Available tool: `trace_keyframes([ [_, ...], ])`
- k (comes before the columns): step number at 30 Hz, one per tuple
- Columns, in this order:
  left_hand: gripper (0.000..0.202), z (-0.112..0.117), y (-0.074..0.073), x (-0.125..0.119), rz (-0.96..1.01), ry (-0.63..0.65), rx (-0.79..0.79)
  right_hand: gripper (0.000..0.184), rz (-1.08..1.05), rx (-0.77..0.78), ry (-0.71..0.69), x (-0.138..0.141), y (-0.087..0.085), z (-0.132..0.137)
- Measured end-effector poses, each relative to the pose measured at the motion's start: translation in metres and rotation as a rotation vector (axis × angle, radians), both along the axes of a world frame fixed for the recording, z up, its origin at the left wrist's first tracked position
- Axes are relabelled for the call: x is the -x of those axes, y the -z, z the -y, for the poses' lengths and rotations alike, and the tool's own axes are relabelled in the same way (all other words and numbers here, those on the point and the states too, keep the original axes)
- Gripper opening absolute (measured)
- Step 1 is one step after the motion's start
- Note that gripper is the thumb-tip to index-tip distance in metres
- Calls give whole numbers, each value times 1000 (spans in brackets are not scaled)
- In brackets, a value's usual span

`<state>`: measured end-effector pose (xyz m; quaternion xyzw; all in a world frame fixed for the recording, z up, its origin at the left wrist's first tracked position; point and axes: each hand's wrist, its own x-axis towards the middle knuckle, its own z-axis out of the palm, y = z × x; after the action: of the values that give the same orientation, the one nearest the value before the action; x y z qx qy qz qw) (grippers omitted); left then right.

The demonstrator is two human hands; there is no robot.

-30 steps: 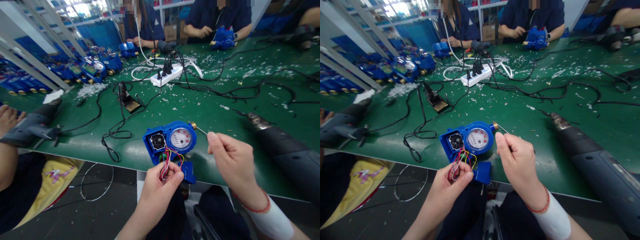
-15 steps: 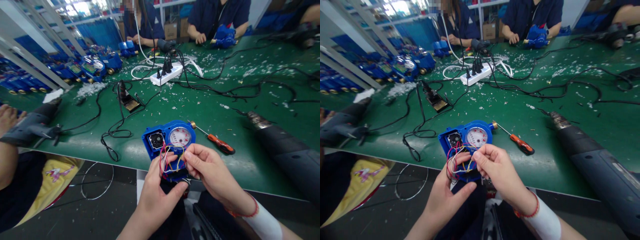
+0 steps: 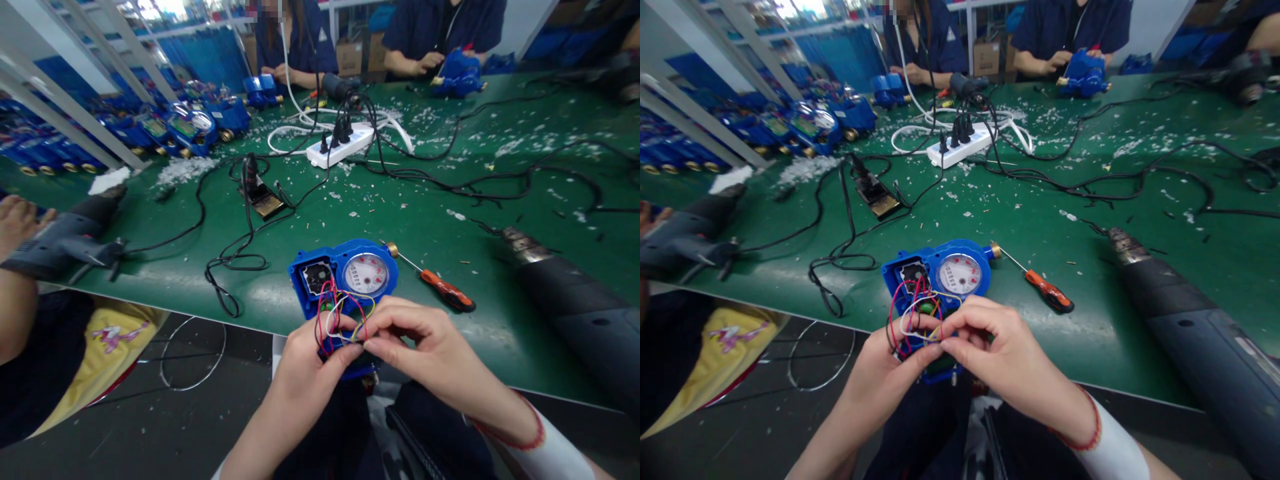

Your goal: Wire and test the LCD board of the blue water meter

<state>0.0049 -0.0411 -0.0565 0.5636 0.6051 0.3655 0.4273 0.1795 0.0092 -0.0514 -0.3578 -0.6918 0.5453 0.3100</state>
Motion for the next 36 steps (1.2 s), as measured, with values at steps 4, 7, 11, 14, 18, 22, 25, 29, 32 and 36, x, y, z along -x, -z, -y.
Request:
trace_keyframes([
  [4, 7, 0, -2, 3, 57, 1, 22, 13, 73, -64, 54, 2, -1, 0],
  [7, 2, 0, -4, 3, 75, 16, 12, 17, 67, -4, 86, 4, 3, 0],
  [11, 2, -1, -5, 0, 103, 22, 41, 21, -18, 131, 69, 4, 10, 0],
  [14, 3, -2, -6, -1, 111, -7, 118, 19, -29, 148, 54, 1, 12, 0],
  [18, 9, -3, -6, -2, 64, -21, 173, 17, 36, 82, 84, 2, 8, 2],
  [22, 9, -5, -8, 0, 67, -42, 199, 19, 72, 81, 168, 6, 7, 3],
  [25, 10, -7, -10, 2, 87, -48, 205, 18, 20, 79, 226, 8, 7, 2],
  [29, 7, -11, -12, 3, 134, -9, 199, 17, -47, 29, 250, 9, 9, 1],
  [32, 6, -14, -14, 3, 159, 35, 175, 17, -41, -72, 247, 8, 11, 0],
  [36, 5, -17, -16, 2, 169, 38, 164, 18, -5, -205, 250, 7, 13, 0],
])
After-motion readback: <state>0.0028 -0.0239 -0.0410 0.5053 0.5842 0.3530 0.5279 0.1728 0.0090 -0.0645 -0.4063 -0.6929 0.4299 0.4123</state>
